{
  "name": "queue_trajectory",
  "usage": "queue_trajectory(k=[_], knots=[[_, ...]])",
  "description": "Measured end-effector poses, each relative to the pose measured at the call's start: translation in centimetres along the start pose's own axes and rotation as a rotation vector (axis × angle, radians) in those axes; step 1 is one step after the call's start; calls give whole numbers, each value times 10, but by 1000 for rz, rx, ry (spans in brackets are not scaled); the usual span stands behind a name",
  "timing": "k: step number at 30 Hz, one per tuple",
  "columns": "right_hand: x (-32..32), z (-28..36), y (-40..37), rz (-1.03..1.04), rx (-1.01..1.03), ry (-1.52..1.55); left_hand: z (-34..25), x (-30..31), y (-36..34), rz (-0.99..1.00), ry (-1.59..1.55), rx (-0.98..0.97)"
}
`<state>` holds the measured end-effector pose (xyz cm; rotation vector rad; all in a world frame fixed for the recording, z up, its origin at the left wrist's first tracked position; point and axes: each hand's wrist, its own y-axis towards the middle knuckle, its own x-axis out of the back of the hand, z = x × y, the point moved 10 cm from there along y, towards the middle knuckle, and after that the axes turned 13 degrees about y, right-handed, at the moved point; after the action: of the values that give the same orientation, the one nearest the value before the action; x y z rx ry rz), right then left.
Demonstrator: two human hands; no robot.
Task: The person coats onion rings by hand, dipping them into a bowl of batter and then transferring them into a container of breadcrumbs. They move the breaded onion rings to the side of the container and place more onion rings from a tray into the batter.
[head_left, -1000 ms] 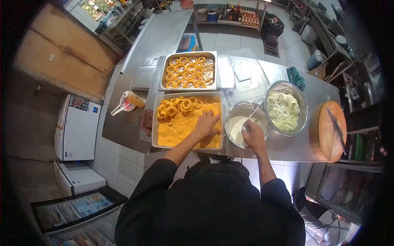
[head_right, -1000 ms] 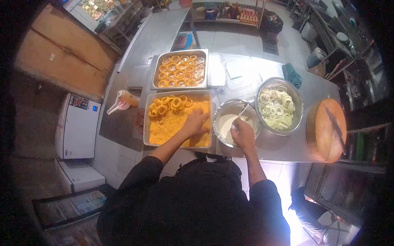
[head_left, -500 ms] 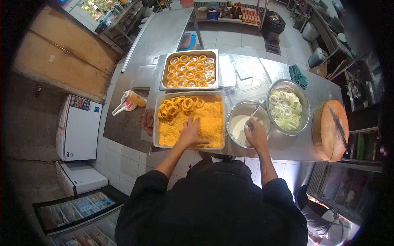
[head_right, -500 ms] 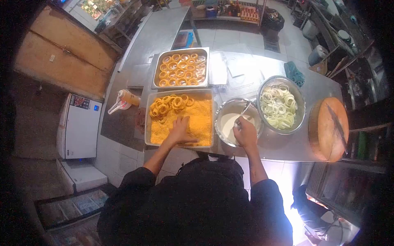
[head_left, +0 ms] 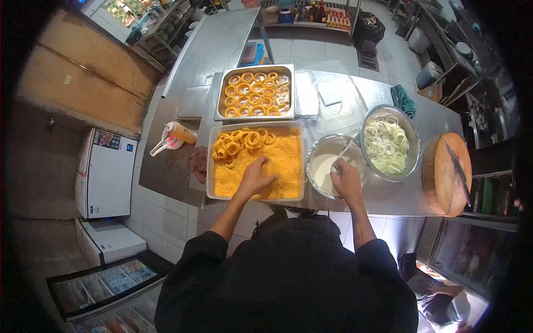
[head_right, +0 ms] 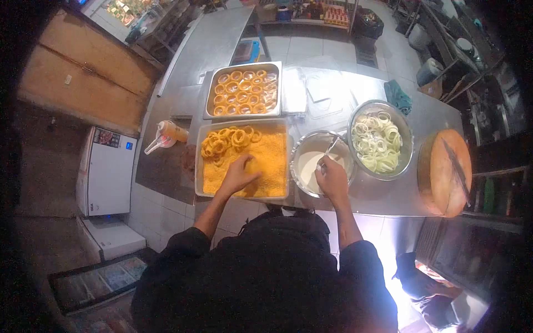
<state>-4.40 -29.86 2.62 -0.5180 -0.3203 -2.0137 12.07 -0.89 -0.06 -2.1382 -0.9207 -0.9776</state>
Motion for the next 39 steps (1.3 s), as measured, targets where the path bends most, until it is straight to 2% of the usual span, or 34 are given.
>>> queue_trajectory(k=[2, 4, 5, 7, 10, 17, 19, 23, 25, 26, 28, 32, 35, 37, 39], knots=[[0, -2, 1, -3, 7, 12, -19, -3, 0, 10, -89, -18], [0, -2, 1, -13, 15, -18, -41, -5, -6, -56, 276, 1], [-1, -3, 0, -14, 14, -17, -54, -11, -9, -55, 277, 0], [-1, -3, 1, 0, 21, -19, -67, -33, -14, 60, 552, 44], [-1, -5, 1, 1, 1, -17, -68, -47, -13, 72, 454, -10], [3, -1, -1, -12, -13, 2, -25, -71, 5, 40, 261, -157], [2, 3, 0, -6, 38, 6, -22, -51, 12, -38, 116, -183], [0, -1, -1, 16, -1, 16, -43, -1, -9, -141, 209, -183], [1, -2, 0, 1, -15, 19, -30, 6, -27, 1, 578, 81], [0, -2, 0, 2, -15, 20, -27, 6, -31, 2, 578, 82], [1, -2, 0, -3, 3, 22, -6, -6, -39, 143, 526, 198], [2, 0, -1, -4, 1, -28, 29, -23, -39, 136, 473, 237], [2, 2, 1, 3, -36, 0, 46, -29, -28, 22, 318, 192], [2, 1, 0, 1, -41, 8, 22, -8, -24, -224, 167, -44], [1, -1, 0, 1, -26, -7, 11, -9, -19, -178, 130, -36]])
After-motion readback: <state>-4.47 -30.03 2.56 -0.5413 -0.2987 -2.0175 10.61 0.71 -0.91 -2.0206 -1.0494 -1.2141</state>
